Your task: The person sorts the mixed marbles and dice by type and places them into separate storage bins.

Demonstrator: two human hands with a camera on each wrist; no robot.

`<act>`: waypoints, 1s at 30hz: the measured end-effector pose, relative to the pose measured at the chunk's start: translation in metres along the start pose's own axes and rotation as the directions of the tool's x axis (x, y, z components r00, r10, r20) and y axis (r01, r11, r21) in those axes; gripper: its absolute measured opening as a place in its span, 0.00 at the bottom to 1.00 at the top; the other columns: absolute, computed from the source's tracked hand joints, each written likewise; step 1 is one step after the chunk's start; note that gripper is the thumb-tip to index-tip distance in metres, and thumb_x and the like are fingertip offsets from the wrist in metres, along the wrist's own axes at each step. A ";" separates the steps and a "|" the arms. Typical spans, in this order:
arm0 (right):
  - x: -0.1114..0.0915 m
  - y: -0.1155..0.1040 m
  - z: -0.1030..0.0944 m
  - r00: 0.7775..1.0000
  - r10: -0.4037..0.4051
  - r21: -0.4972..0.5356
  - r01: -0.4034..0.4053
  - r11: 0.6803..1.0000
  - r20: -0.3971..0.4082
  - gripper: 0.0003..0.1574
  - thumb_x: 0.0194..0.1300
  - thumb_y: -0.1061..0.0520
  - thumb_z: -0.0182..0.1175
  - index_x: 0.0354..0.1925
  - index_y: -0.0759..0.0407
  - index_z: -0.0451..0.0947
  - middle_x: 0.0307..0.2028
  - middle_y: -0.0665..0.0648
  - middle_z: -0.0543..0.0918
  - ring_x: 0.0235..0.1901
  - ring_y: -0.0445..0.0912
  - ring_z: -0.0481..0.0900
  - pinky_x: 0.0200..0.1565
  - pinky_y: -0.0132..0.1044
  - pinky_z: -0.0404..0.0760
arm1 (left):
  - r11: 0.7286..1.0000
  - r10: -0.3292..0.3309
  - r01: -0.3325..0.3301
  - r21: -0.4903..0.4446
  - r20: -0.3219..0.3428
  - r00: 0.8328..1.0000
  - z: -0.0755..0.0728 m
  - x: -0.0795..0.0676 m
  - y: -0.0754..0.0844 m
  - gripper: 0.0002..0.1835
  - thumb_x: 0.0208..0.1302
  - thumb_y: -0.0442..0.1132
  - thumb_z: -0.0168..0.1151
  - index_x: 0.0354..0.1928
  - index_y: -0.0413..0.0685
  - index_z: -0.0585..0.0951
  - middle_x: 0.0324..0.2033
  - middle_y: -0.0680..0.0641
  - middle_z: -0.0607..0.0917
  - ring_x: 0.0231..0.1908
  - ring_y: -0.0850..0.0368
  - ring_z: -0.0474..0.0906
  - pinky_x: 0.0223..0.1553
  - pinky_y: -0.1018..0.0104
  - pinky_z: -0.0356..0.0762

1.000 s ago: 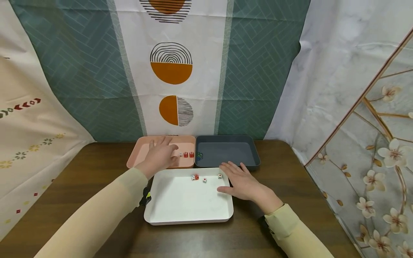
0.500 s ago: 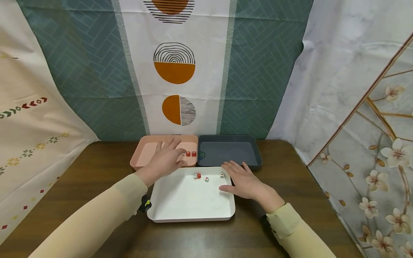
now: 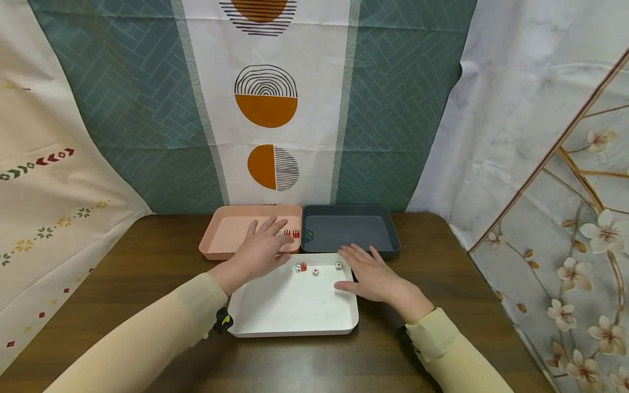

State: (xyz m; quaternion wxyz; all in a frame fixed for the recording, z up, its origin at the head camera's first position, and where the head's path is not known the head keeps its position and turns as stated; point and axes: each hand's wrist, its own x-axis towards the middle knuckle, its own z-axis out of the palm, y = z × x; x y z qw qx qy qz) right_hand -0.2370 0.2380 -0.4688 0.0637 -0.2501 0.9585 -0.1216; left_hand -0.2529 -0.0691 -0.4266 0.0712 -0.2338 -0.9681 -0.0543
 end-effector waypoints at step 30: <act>-0.002 0.000 -0.002 1.000 -0.005 -0.011 0.005 1.000 0.001 0.59 0.76 0.28 0.66 0.87 0.55 0.59 0.86 0.58 0.61 0.87 0.56 0.50 0.83 0.66 0.41 | 0.995 0.094 -0.095 0.016 0.059 0.994 0.022 -0.007 0.016 0.14 0.71 0.47 0.79 0.55 0.58 0.92 0.81 0.39 0.71 0.83 0.34 0.57 0.77 0.22 0.52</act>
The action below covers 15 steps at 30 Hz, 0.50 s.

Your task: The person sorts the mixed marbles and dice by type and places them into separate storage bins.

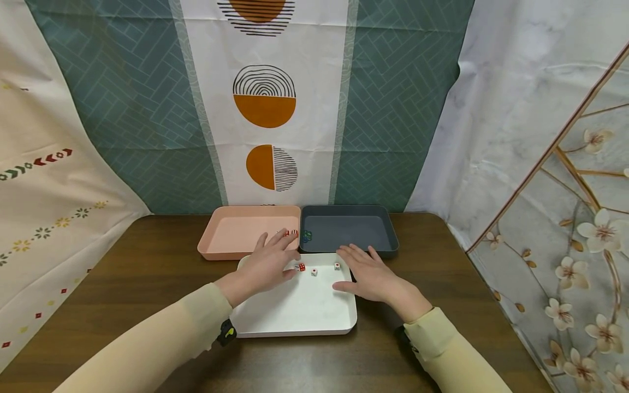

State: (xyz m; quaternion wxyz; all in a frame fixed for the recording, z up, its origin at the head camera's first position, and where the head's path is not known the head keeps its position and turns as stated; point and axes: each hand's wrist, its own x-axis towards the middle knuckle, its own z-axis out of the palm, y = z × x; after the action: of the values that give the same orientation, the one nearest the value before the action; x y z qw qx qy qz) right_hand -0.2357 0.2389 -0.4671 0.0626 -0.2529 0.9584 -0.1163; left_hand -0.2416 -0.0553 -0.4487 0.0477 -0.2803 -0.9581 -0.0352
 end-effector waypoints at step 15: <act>0.000 0.000 -0.001 1.000 -0.008 0.004 0.008 1.000 -0.004 0.60 0.75 0.27 0.67 0.87 0.56 0.59 0.86 0.58 0.61 0.87 0.57 0.50 0.83 0.67 0.42 | 1.000 0.005 -0.006 0.020 0.026 1.000 0.004 0.000 0.002 0.16 0.70 0.48 0.80 0.58 0.58 0.92 0.79 0.39 0.73 0.83 0.31 0.58 0.76 0.21 0.54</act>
State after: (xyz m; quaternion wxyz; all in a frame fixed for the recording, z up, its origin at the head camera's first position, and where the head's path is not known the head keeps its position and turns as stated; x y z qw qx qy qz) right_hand -0.2359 0.2391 -0.4666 0.0606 -0.2565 0.9572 -0.1193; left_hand -0.2413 -0.0535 -0.4527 0.0384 -0.2828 -0.9582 -0.0216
